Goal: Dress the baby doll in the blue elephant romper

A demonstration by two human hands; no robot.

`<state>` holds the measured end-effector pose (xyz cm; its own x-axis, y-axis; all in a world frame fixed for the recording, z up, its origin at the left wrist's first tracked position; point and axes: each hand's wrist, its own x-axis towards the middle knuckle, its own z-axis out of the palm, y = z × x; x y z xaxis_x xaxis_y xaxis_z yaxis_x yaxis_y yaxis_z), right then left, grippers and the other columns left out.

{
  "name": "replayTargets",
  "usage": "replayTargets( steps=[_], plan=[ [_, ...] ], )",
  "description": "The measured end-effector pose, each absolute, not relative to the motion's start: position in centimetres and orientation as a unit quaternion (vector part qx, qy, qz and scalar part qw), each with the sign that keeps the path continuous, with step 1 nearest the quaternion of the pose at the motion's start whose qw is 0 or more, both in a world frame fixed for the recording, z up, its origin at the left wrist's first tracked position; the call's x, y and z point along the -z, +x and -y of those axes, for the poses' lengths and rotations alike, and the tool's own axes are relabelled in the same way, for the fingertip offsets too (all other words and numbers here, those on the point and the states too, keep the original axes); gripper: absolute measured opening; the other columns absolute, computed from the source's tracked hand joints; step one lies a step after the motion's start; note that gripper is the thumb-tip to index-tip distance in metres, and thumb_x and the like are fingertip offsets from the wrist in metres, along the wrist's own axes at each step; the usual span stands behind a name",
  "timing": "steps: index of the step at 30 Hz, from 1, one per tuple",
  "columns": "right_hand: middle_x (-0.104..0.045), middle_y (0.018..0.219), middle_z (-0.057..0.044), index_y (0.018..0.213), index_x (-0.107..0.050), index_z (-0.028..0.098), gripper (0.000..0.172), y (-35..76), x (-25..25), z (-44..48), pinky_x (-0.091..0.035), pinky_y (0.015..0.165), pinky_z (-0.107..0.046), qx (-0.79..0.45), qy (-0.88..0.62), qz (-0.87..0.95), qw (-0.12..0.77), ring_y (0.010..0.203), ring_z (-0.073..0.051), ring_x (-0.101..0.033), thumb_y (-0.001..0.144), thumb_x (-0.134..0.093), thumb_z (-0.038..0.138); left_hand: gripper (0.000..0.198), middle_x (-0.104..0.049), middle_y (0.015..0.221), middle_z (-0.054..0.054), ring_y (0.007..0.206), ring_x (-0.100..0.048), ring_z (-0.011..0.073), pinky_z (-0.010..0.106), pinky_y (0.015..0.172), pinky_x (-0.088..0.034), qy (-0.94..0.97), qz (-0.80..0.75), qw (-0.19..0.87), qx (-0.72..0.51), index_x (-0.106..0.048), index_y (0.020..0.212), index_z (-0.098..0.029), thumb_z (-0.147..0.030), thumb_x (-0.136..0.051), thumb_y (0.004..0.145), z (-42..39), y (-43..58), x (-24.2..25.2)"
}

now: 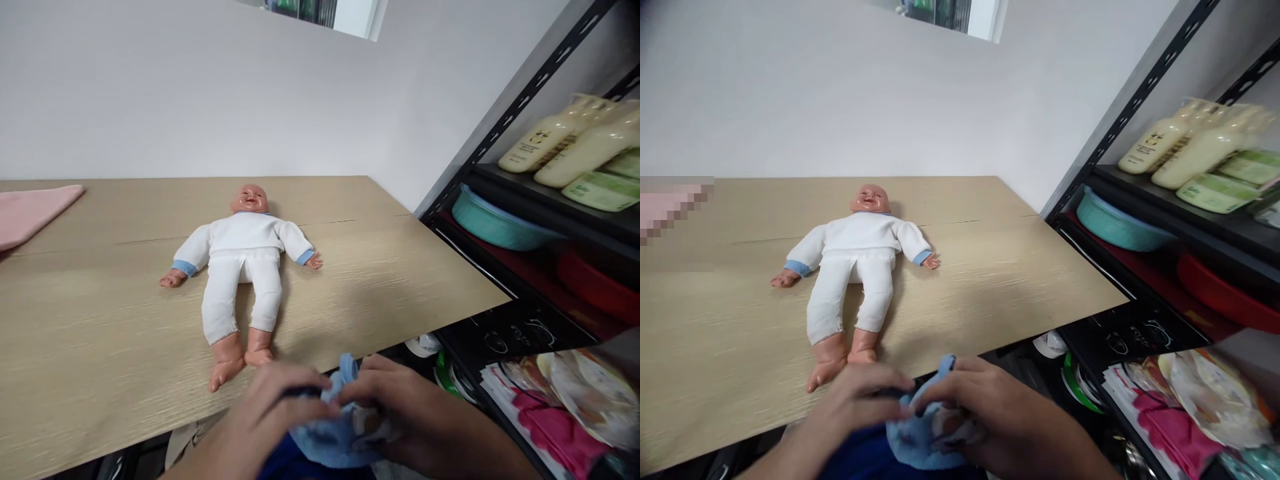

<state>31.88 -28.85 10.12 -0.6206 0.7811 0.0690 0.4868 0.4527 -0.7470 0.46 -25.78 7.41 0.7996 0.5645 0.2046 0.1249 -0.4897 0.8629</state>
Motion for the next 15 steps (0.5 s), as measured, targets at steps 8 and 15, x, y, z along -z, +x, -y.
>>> replayTargets(
  steps=[8, 15],
  plan=[
    [-0.076, 0.132, -0.006, 0.163, -0.053, 0.032, 0.065, 28.6, -19.4, 19.4, -0.063, 0.107, -0.034, -0.249, -0.151, 0.921, 0.259, 0.124, -0.018, -0.073, 0.105, -0.059, 0.002, 0.070, -0.074, 0.135, 0.007, 0.129, -0.072, 0.0359, 0.043, 0.099, -0.066, 0.788, -0.168, 0.573, -0.150, -0.068, 0.141, -0.031, -0.064, -0.094, 0.085, 14.6, 0.5, -13.3],
    [-0.067, 0.152, -0.012, 0.156, -0.061, 0.027, 0.074, 27.9, -20.5, 11.8, -0.065, 0.100, -0.037, -0.265, -0.271, 0.859, 0.344, 0.117, -0.022, -0.074, 0.092, -0.095, 0.039, 0.037, -0.072, 0.106, 0.002, 0.097, -0.069, 0.0188, 0.028, 0.088, -0.057, 0.822, -0.151, 0.494, -0.242, -0.065, 0.112, -0.022, -0.031, -0.094, 0.091, 8.4, -1.1, -17.9]
  ],
)
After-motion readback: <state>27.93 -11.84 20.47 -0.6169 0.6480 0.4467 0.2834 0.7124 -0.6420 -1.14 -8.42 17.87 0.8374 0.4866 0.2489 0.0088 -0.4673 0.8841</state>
